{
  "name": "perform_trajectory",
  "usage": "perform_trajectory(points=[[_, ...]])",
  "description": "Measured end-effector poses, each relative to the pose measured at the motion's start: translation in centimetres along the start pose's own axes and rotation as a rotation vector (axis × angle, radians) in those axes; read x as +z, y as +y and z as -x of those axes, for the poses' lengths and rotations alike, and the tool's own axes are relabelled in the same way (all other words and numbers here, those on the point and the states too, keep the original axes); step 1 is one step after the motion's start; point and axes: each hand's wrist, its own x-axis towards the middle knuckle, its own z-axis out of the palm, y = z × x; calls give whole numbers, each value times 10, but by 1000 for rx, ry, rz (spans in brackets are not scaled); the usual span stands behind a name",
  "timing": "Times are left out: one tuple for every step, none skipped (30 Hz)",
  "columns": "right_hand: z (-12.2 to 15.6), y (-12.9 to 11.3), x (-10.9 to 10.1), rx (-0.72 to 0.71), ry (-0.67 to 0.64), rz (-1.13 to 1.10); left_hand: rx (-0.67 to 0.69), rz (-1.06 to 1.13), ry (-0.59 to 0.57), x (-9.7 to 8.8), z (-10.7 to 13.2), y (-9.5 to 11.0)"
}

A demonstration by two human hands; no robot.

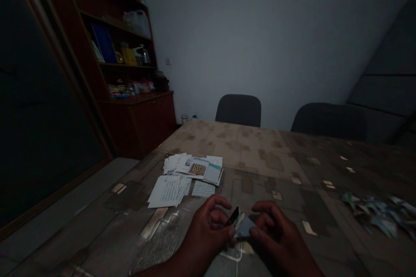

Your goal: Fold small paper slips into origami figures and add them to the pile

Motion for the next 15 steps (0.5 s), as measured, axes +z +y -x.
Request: perform_trajectory(points=[[0,0,-1,5,3,-21,-1,3,-2,0,0,0],[0,1,-2,11,5,-36,1,2,-4,0,1,1],[0,1,-3,19,6,-47,2,0,-3,0,2,2],[0,1,-5,29,8,-53,2,-2,-1,0,4,4],[0,2,-7,42,10,-59,0,-4,2,0,6,6],[-1,3,-10,57,16,-64,-1,-2,2,0,7,8],[-2,3,-12,71,23,-69,1,5,-1,0,9,10],[-3,4,-15,81,37,-74,5,13,-6,0,10,12],[-5,5,-17,87,48,-76,10,16,-11,-1,11,14],[-7,5,-19,89,59,-75,11,17,-11,-2,12,15],[-8,6,-21,88,66,-71,8,19,-5,-2,12,16],[-10,6,-23,88,66,-64,4,21,6,-3,11,17],[-11,6,-24,91,60,-54,0,26,22,-4,11,17],[-11,7,-25,95,54,-47,-3,30,37,-4,10,17],[-11,7,-25,100,49,-45,-3,32,48,-4,9,17]])
